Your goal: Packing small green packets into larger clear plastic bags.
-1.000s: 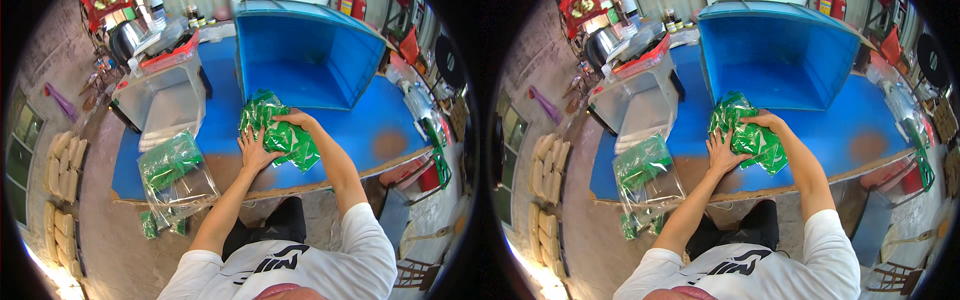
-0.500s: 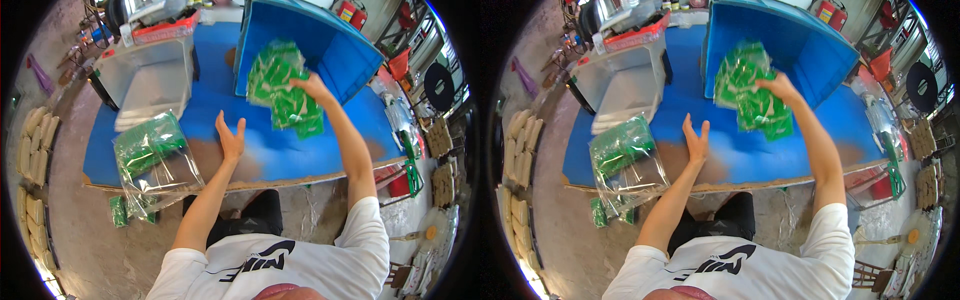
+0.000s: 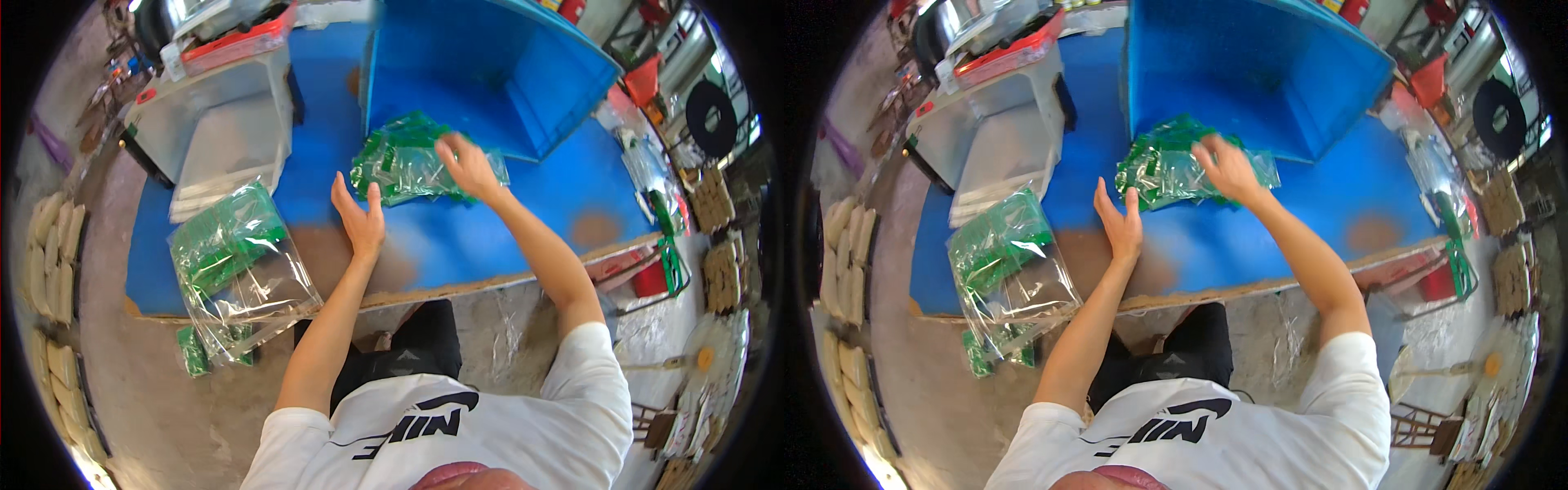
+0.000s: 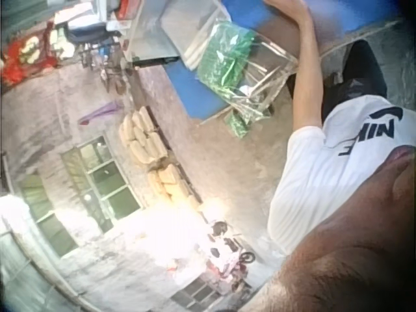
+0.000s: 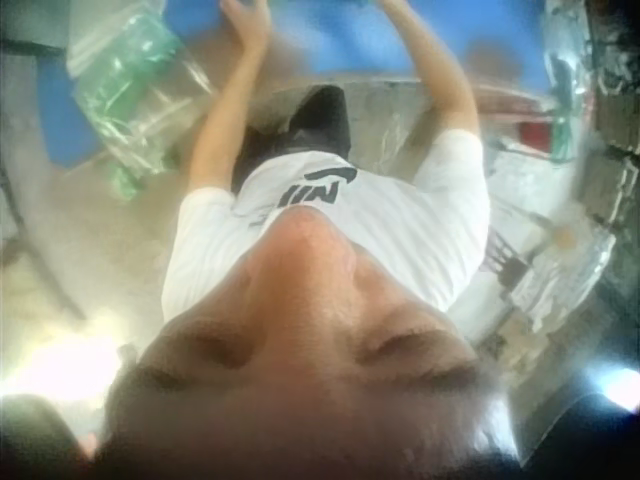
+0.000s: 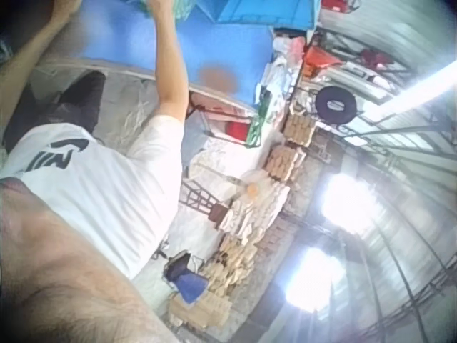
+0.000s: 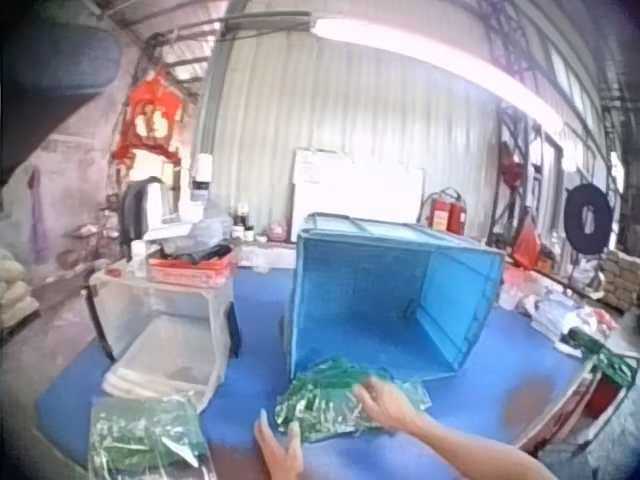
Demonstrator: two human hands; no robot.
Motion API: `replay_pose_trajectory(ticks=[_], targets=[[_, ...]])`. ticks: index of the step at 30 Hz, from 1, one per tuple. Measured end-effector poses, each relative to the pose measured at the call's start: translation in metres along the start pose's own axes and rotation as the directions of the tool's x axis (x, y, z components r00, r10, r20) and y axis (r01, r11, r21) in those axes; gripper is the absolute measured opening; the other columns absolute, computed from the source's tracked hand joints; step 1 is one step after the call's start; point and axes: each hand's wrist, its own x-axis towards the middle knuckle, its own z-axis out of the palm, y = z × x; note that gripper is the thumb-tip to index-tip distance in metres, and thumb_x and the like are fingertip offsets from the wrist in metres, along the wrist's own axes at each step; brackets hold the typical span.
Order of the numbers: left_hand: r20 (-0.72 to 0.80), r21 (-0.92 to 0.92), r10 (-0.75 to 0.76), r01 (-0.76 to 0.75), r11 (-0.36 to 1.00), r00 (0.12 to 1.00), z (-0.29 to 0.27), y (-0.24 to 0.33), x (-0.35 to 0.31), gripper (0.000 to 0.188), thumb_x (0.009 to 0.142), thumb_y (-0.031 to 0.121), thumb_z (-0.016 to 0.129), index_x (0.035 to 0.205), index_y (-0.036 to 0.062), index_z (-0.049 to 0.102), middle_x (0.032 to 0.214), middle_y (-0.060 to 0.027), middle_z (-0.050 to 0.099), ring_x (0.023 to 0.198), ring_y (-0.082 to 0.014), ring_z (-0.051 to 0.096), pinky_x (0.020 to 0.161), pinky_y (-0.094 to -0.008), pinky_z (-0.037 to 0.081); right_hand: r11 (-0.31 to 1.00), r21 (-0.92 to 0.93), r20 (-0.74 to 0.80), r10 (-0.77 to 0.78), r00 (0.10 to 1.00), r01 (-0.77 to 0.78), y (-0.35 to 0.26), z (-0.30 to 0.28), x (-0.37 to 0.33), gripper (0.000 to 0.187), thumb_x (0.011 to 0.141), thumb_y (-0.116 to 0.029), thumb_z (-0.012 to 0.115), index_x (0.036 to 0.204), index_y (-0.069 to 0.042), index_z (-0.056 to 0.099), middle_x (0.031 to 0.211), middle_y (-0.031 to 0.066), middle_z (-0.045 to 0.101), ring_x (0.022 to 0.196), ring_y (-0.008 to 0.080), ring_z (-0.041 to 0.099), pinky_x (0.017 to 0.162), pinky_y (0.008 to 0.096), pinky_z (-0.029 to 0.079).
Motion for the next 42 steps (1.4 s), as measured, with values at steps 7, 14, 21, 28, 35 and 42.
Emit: replay_pose_trajectory(ticks=[7,14,21,28,35,42], targets=[[-0.004,-0.088,-0.062,0.061,0.994,0.998,0.013,-0.018,0.002,0.068,0.099,0.035,0.057,0.147,-0.0060,0.031,0.148,-0.0275,0.032,0.139,-0.0395,0.032,0.117,-0.0448,0.025,0.889,-0.397,-0.194,0.161,0.968,-0.228,0.014,0.096,0.005,0.096,0.082,-0.076,0.051,0.152,-0.013,0.036,0.156,0.0305,0.024,0.144,0.0541,0.015,0.113,0.0702,0.006],[0.115,0.098,0.044,-0.055,0.994,0.992,-0.002,-0.008,-0.001,0.060,0.088,0.021,0.071,0.139,0.0001,0.046,0.148,-0.0280,0.031,0.140,-0.0414,0.030,0.115,-0.0463,0.029,0.967,-0.172,-0.304,0.130,0.944,-0.188,-0.003,0.103,-0.046,0.081,0.087,-0.067,0.054,0.145,-0.011,0.046,0.151,0.0291,0.035,0.142,0.0481,0.026,0.113,0.0673,0.017],[0.217,0.265,0.091,-0.148,0.953,0.972,-0.068,0.024,-0.061,0.049,0.086,0.016,0.072,0.131,0.0061,0.056,0.148,-0.0250,0.036,0.140,-0.0400,0.033,0.112,-0.0480,0.031,0.970,-0.213,-0.197,-0.160,0.967,0.117,-0.042,0.056,-0.144,0.073,0.089,-0.056,0.061,0.136,-0.001,0.050,0.143,0.0253,0.046,0.139,0.0430,0.035,0.112,0.0639,0.024],[0.579,-0.137,-0.388,0.555,0.821,0.717,-0.156,0.028,-0.156,0.025,0.096,0.013,0.064,0.116,-0.0024,0.062,0.107,-0.0132,0.069,0.101,-0.0218,0.067,0.090,-0.0321,0.052,0.927,-0.321,0.091,-0.171,0.981,0.192,-0.070,0.061,-0.211,0.092,0.076,-0.062,0.073,0.140,-0.002,0.044,0.149,0.0210,0.039,0.143,0.0438,0.028,0.115,0.0629,0.019],[0.739,-0.358,-0.524,0.906,0.227,0.423,-0.176,0.020,-0.157,0.038,0.101,0.031,0.056,0.117,-0.0037,0.060,0.107,-0.0115,0.069,0.097,-0.0198,0.069,0.084,-0.0318,0.057,0.799,-0.100,0.211,-0.566,0.797,0.594,-0.092,0.086,-0.229,0.049,0.069,0.001,0.068,0.116,-0.008,0.060,0.141,0.0117,0.052,0.141,0.0325,0.038,0.116,0.0617,0.024],[0.482,-0.457,-0.656,0.806,0.376,0.580,-0.177,0.021,-0.153,0.018,0.091,0.008,0.068,0.107,0.0002,0.064,0.102,-0.0065,0.069,0.090,-0.0155,0.068,0.082,-0.0315,0.059,0.923,-0.350,-0.157,-0.228,0.961,0.162,-0.104,0.085,-0.197,0.050,0.091,-0.031,0.066,0.131,-0.004,0.052,0.140,0.0276,0.046,0.133,0.0505,0.037,0.110,0.0630,0.027]])
